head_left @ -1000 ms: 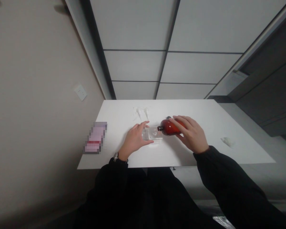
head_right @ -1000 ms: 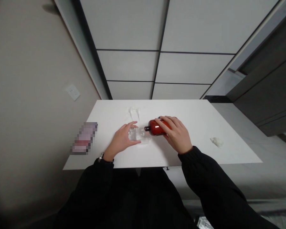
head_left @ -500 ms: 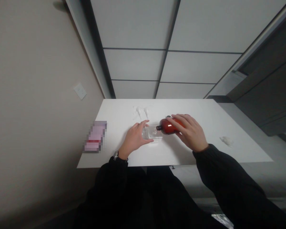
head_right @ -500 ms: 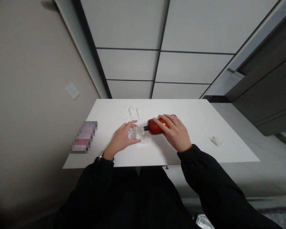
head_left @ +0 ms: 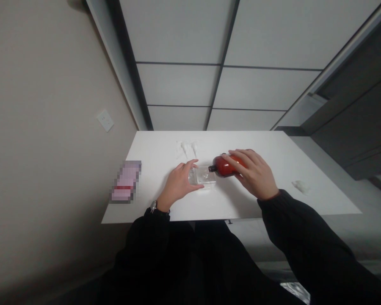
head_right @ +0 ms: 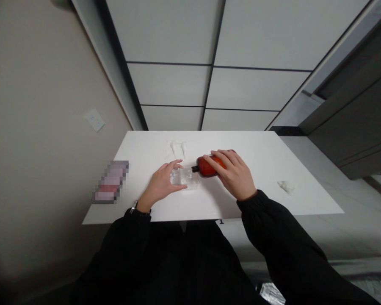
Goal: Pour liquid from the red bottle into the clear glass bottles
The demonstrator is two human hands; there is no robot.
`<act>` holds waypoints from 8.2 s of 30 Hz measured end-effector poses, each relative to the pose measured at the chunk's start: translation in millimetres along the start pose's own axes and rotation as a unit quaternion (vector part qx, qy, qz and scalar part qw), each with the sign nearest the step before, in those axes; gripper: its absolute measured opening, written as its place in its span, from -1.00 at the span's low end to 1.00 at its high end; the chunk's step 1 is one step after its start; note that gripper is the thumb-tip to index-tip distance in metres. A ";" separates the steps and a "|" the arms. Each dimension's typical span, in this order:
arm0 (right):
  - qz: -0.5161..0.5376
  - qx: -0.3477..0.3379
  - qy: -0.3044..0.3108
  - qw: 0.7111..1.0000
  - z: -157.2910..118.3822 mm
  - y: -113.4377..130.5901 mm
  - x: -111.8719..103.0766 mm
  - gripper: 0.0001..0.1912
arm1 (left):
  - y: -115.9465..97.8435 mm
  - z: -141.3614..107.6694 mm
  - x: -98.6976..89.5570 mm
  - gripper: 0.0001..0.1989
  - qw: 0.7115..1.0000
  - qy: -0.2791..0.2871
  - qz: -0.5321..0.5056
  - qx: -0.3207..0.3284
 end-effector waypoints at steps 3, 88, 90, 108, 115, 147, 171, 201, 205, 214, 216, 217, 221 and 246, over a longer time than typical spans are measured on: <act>-0.014 -0.007 -0.005 1.000 0.5 0.5 -1.2 -0.33 | 0.7 0.0 0.7 -0.12 1.000 -0.003 0.006 0.001; -0.042 -0.012 0.015 0.999 5.9 -5.1 -13.9 -0.18 | 6.6 -7.1 -3.8 -0.06 0.993 -0.076 -0.013 0.087; -0.053 -0.018 0.013 0.998 6.6 -4.4 -14.2 -0.23 | 6.5 -11.6 -10.3 -0.07 0.982 -0.146 -0.037 0.112; -0.031 -0.016 0.012 0.999 9.3 -3.3 -14.7 -0.18 | 18.1 -25.5 -21.4 -0.50 0.911 -0.381 -0.143 0.065; -0.024 -0.016 0.014 0.999 9.2 -3.5 -14.8 -0.16 | 18.4 -25.7 -20.8 -0.53 0.910 -0.376 -0.163 0.065; -0.055 -0.039 0.010 0.998 10.8 -2.9 -20.2 -0.18 | 20.1 -23.3 -18.9 -0.57 0.910 -0.359 -0.193 0.076; -0.075 -0.070 0.026 0.994 15.9 -3.4 -24.7 -0.14 | 19.2 -23.7 -18.1 -0.54 0.917 -0.349 -0.179 0.071; -0.075 -0.091 0.037 0.992 26.7 -1.0 -28.1 -0.17 | 17.3 -24.3 -18.6 -0.59 0.916 -0.349 -0.178 0.081; -0.079 -0.093 0.048 0.991 28.7 0.2 -28.7 -0.18 | 17.2 -24.5 -18.3 -0.59 0.916 -0.349 -0.181 0.082; -0.116 -0.116 0.042 0.986 32.7 3.8 -31.9 -0.35 | 16.5 -24.4 -18.7 -0.57 0.915 -0.349 -0.185 0.080; -0.114 -0.116 0.042 0.986 33.1 3.9 -31.7 -0.35 | 16.3 -24.4 -18.6 -0.57 0.915 -0.348 -0.185 0.082; -0.113 -0.117 0.043 0.986 33.3 4.0 -31.6 -0.34 | 16.2 -24.5 -18.6 -0.57 0.915 -0.349 -0.185 0.083; -0.097 -0.115 0.060 0.987 35.4 4.5 -30.7 -0.27 | 15.9 -24.7 -18.4 -0.58 0.914 -0.350 -0.186 0.083; -0.142 -0.194 0.102 0.965 59.0 28.0 -54.9 -0.47 | 16.2 -24.3 -17.3 -0.56 0.919 -0.345 -0.179 0.073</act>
Point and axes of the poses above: each hand's wrist, its own z-axis towards the middle knuckle, its own x-axis out of the palm, y = z × x, the point moved 4 cm from there along z, towards the middle knuckle, and after that the axes turned 12 degrees about y, right-handed, at the moved point
